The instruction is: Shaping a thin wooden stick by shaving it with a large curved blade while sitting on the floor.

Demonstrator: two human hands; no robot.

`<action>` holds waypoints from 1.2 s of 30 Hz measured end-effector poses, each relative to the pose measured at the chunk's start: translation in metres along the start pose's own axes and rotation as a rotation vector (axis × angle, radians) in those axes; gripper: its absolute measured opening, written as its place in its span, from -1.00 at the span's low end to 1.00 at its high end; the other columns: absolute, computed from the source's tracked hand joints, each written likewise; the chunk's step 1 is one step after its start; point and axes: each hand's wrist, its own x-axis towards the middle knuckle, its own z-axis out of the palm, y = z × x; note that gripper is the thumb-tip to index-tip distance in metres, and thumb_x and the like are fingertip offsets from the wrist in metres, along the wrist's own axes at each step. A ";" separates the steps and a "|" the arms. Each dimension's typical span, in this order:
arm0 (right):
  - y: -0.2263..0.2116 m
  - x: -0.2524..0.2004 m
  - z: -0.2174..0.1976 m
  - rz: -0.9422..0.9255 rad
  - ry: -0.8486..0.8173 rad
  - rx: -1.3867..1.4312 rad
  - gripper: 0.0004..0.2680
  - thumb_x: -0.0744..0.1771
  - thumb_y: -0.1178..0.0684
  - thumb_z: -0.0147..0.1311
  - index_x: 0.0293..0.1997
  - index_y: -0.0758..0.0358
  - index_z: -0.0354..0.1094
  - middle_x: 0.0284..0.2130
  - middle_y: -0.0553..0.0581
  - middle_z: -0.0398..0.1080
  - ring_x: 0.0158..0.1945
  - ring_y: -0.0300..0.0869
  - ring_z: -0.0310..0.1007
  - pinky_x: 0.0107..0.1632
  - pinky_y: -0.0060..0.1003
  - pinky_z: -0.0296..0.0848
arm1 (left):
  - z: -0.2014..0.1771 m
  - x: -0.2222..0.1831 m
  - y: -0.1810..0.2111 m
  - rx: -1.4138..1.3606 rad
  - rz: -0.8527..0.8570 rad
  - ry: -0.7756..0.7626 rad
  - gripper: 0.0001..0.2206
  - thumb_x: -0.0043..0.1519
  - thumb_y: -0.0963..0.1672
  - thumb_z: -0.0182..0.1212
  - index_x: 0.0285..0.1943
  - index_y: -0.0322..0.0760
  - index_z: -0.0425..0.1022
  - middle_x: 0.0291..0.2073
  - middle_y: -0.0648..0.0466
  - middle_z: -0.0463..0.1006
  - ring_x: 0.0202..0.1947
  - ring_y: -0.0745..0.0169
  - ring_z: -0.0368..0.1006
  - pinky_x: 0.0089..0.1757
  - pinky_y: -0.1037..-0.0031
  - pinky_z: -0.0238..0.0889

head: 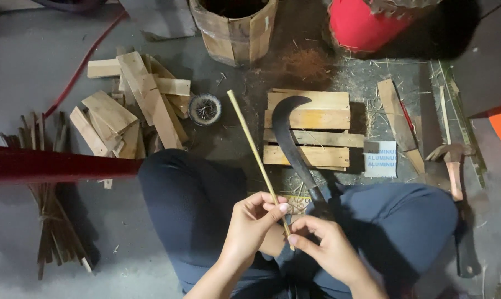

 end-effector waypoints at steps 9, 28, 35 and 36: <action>-0.007 0.007 -0.009 0.117 -0.057 0.023 -0.82 0.34 0.04 0.15 -0.49 0.15 0.50 -0.52 -0.08 0.55 -0.37 -0.34 0.50 -0.16 -0.42 0.40 | 0.009 0.012 0.001 -0.014 -0.051 0.016 -0.79 0.13 -0.24 0.47 -0.48 -0.27 0.49 -0.52 0.06 0.63 -0.44 0.38 0.54 -0.28 0.56 0.41; -0.035 0.067 -0.008 0.065 0.313 -0.327 -0.81 0.35 -0.11 0.03 -0.08 0.04 0.52 -0.18 -0.07 0.65 -0.10 -0.24 0.64 -0.12 -0.36 0.51 | -0.010 0.034 0.010 0.183 -0.102 0.028 -0.93 0.19 -0.20 0.44 -0.32 -0.31 0.66 -0.55 0.16 0.60 -0.48 0.53 0.42 -0.32 0.65 0.34; -0.013 0.088 0.002 -0.370 0.570 -0.685 -0.82 0.40 0.16 -0.01 -0.42 0.27 0.31 -0.54 0.08 0.41 -0.37 -0.02 0.35 -0.27 -0.12 0.34 | -0.002 0.023 0.006 0.315 -0.141 -0.041 -0.91 0.17 -0.17 0.47 -0.36 -0.23 0.64 -0.53 0.16 0.69 -0.50 0.54 0.50 -0.31 0.68 0.31; -0.010 0.084 -0.008 -0.372 0.570 -0.686 -0.82 0.40 0.16 -0.01 -0.42 0.27 0.31 -0.54 0.08 0.41 -0.37 -0.02 0.35 -0.27 -0.12 0.34 | -0.002 0.024 0.005 0.314 -0.138 -0.042 -0.91 0.17 -0.17 0.47 -0.36 -0.23 0.64 -0.53 0.16 0.69 -0.50 0.54 0.50 -0.31 0.68 0.31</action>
